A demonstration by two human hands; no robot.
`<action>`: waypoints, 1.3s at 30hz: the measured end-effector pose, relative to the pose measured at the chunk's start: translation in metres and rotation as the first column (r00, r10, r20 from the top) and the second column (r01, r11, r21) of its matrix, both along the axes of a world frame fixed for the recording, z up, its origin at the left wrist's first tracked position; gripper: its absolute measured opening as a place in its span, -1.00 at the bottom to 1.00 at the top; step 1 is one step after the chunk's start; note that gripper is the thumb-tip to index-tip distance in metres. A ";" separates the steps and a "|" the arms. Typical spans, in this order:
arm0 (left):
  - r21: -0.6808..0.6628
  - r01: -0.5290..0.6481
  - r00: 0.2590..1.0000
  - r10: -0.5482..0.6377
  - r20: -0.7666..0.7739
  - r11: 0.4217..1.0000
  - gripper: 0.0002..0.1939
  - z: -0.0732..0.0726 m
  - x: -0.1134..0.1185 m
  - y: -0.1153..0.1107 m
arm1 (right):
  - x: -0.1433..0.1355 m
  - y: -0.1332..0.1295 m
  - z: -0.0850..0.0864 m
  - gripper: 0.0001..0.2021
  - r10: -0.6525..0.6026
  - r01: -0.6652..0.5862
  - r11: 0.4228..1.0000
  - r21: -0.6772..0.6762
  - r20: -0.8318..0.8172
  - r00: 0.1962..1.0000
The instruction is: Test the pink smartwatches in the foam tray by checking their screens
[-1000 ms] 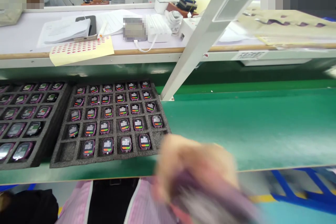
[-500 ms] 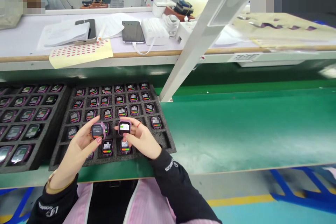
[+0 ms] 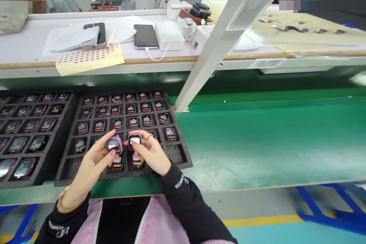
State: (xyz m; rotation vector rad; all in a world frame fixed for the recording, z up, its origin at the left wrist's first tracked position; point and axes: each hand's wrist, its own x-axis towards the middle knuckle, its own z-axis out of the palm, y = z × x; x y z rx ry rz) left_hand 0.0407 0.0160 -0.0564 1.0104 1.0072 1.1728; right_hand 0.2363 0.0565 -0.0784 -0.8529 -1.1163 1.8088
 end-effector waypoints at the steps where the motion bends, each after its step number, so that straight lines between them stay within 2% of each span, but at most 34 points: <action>1: 0.004 -0.008 1.000 0.008 -0.007 1.000 -0.51 0.000 0.000 0.000 | 0.000 0.000 -0.001 -0.46 0.004 -0.004 1.000 0.000 -0.015 1.000; 5: 0.045 -0.037 0.998 0.040 -0.057 0.998 -0.51 -0.003 -0.001 -0.001 | -0.001 -0.002 -0.001 -0.47 0.023 -0.023 1.000 0.003 -0.052 0.998; 10: 0.027 0.014 0.998 -0.013 -0.056 1.000 -0.39 -0.007 -0.001 -0.003 | -0.001 -0.004 0.001 -0.49 0.030 -0.031 0.999 -0.010 -0.061 0.998; 14: 0.017 -0.004 0.998 0.005 -0.066 1.000 -0.42 -0.004 -0.001 -0.003 | 0.001 -0.006 0.002 -0.51 0.027 -0.028 0.999 -0.015 -0.066 0.997; 20: -0.022 -0.011 0.983 0.007 -0.183 1.000 -0.46 -0.002 -0.005 -0.003 | 0.002 -0.009 0.004 -0.53 0.052 -0.053 0.999 -0.009 -0.077 0.996; 25: 0.015 -0.003 0.994 0.005 -0.108 1.000 -0.51 -0.003 -0.005 -0.004 | 0.002 -0.007 0.006 -0.52 0.059 -0.060 0.998 -0.015 -0.075 0.995; 28: 0.052 0.023 0.996 -0.018 -0.090 0.998 -0.45 0.000 -0.002 -0.002 | 0.003 -0.003 0.010 -0.50 0.074 -0.073 0.997 0.016 -0.080 0.994; 34: 0.072 0.004 0.977 0.011 -0.212 0.997 -0.33 0.008 0.004 -0.001 | 0.005 0.000 0.019 -0.46 0.122 -0.116 0.992 0.050 -0.132 0.984; 39: 0.069 0.000 0.975 0.016 -0.221 0.998 -0.30 0.008 0.006 -0.001 | 0.006 -0.001 0.017 -0.46 0.128 -0.122 0.991 0.050 -0.155 0.980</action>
